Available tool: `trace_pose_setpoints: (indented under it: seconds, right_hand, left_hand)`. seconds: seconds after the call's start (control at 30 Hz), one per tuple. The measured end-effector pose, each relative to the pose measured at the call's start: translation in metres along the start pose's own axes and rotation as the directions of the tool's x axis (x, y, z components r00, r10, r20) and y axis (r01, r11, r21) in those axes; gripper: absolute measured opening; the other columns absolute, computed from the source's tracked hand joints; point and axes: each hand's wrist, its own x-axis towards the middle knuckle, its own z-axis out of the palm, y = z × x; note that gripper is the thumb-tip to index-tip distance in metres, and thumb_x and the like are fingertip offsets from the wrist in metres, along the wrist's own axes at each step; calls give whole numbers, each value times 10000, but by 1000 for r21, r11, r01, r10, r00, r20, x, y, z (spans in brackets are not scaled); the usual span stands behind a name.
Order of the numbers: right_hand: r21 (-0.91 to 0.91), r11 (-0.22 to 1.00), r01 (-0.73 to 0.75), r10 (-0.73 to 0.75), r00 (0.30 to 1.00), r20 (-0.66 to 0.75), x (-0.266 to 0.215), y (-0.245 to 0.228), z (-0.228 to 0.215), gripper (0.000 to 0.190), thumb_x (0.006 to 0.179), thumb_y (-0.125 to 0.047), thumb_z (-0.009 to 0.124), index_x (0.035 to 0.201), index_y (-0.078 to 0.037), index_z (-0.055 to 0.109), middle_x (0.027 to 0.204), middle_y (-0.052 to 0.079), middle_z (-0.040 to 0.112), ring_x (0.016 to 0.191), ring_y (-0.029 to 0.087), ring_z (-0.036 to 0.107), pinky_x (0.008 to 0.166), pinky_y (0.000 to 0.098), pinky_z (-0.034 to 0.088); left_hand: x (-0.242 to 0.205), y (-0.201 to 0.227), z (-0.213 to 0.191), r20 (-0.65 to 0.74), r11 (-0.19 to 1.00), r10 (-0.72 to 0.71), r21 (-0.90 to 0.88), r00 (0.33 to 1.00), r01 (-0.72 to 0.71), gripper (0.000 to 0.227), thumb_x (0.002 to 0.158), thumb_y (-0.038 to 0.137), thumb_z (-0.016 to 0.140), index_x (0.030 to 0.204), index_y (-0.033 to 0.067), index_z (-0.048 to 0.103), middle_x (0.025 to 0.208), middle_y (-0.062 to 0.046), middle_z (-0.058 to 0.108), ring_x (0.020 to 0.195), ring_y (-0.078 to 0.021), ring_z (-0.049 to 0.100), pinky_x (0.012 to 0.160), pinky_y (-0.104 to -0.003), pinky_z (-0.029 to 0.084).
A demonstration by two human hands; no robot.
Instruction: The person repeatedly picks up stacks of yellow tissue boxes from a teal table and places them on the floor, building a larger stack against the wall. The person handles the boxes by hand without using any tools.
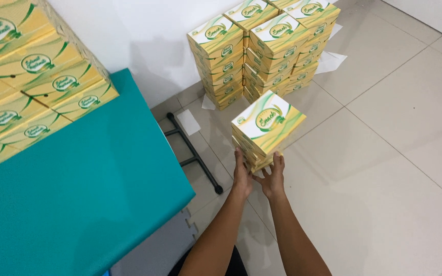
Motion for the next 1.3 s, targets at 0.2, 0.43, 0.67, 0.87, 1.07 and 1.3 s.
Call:
trace_pose_setpoints:
  seconds: [0.2, 0.43, 0.67, 0.87, 1.07, 1.3]
  right_hand:
    - [24, 999, -26, 26, 1000, 10, 51, 1, 43, 1084, 935, -637, 645, 1656, -227, -53, 1658, 330, -152, 1529, 587, -46, 1090, 827, 306]
    - [48, 992, -114, 117, 992, -51, 105, 3, 87, 1123, 734, -625, 663, 1648, -343, 76, 1738, 29, 97, 1567, 392, 179, 1015, 677, 523]
    - [106, 988, -115, 118, 993, -22, 160, 13, 98, 1073, 777, -575, 693, 1648, -338, 113, 1742, 27, 42, 1572, 411, 131, 986, 705, 532]
    - [192, 977, -98, 100, 995, -4, 180, 18, 107, 1040, 810, -563, 671, 1649, -317, 107, 1740, 32, 32, 1579, 392, 106, 1046, 734, 469]
    - [118, 990, -77, 71, 996, 47, 182, 11, 116, 851, 833, -590, 611, 1572, -267, 340, 1705, 41, 240, 1567, 323, 232, 1061, 691, 480]
    - [-43, 998, -47, 46, 999, -22, 169, 27, 109, 1096, 780, -680, 582, 1657, -266, 71, 1751, 31, 6, 1601, 316, -3, 1084, 731, 423]
  left_hand:
    - [28, -79, -79, 15, 951, 204, 236, 979, -201, 934, 1030, 649, 373, 1660, 82, -20, 1718, -263, -112, 1589, -454, -82, 1299, -598, 31]
    - [-29, -171, -129, 151, 623, 135, 756, 979, -203, 742, 1050, 437, 523, 1645, 233, 128, 1753, 9, -5, 1620, -178, 50, 1299, -456, 126]
    - [-24, -171, -110, 173, 60, -223, 985, 959, -163, 852, 1054, 591, 381, 1662, 248, -108, 1731, -86, -236, 1590, -339, -231, 1272, -544, -138]
    - [-15, -188, -111, 22, -291, -564, 930, 826, -224, 1286, 532, 775, 259, 1643, 276, -154, 1727, -45, -272, 1566, -347, -313, 1233, -654, -211]
    - [2, -219, -139, 113, -187, -537, 950, 836, -249, 1173, 631, 642, 365, 1644, 295, -114, 1738, -44, -225, 1588, -296, -269, 1252, -632, -177]
    - [6, -240, -148, 113, -203, -571, 940, 813, -273, 1398, 414, 768, 286, 1642, 253, -141, 1727, -81, -258, 1576, -355, -285, 1238, -660, -183]
